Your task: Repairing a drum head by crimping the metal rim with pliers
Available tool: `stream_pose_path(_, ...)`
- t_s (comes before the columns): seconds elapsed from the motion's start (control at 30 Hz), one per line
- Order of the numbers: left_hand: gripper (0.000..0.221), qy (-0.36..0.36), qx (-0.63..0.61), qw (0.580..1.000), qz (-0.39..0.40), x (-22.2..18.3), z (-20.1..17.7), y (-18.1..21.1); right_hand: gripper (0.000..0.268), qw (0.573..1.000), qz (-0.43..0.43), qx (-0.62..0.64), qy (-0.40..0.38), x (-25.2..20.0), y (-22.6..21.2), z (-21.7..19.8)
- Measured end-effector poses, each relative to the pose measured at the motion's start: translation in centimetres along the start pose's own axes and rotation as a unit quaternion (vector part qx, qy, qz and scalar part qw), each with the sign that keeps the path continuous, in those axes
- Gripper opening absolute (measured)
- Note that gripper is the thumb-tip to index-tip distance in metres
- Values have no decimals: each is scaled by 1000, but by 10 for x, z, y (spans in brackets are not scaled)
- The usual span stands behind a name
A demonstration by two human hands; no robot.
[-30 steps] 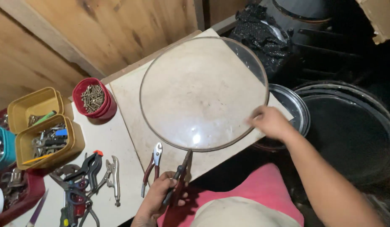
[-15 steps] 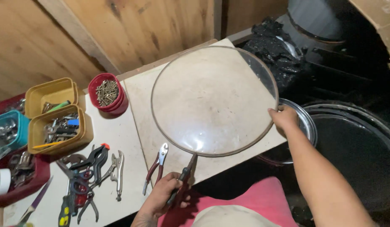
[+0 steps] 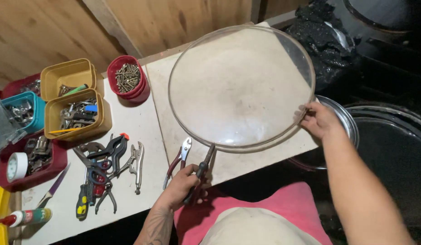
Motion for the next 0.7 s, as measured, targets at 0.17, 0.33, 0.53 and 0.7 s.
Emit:
stream_pose_path(0.17,44,29,5,1000,-10,-3,-1,-1,18,978,27,204,-39,-66,55,48)
stream_pose_path(0.33,35,7,-89,996,17,14,8,-8,36,986,54,91,-127,-174,88,123)
stream_pose_path(0.53,25,48,-48,993,98,1,25,7,34,996,-11,47,-75,-177,96,136)
stream_pose_path(0.7,22,31,-47,981,186,29,-5,-22,42,995,-39,65,-71,-180,83,138)
Point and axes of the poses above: each hand's wrist, its own x-axis towards the middle knuckle, its own z-axis out of the palm, y = z × x, the point moved 10 cm from there along x, towards the middle knuckle, and after that the axes turned 14 degrees about -z, right-handed, at the moved point
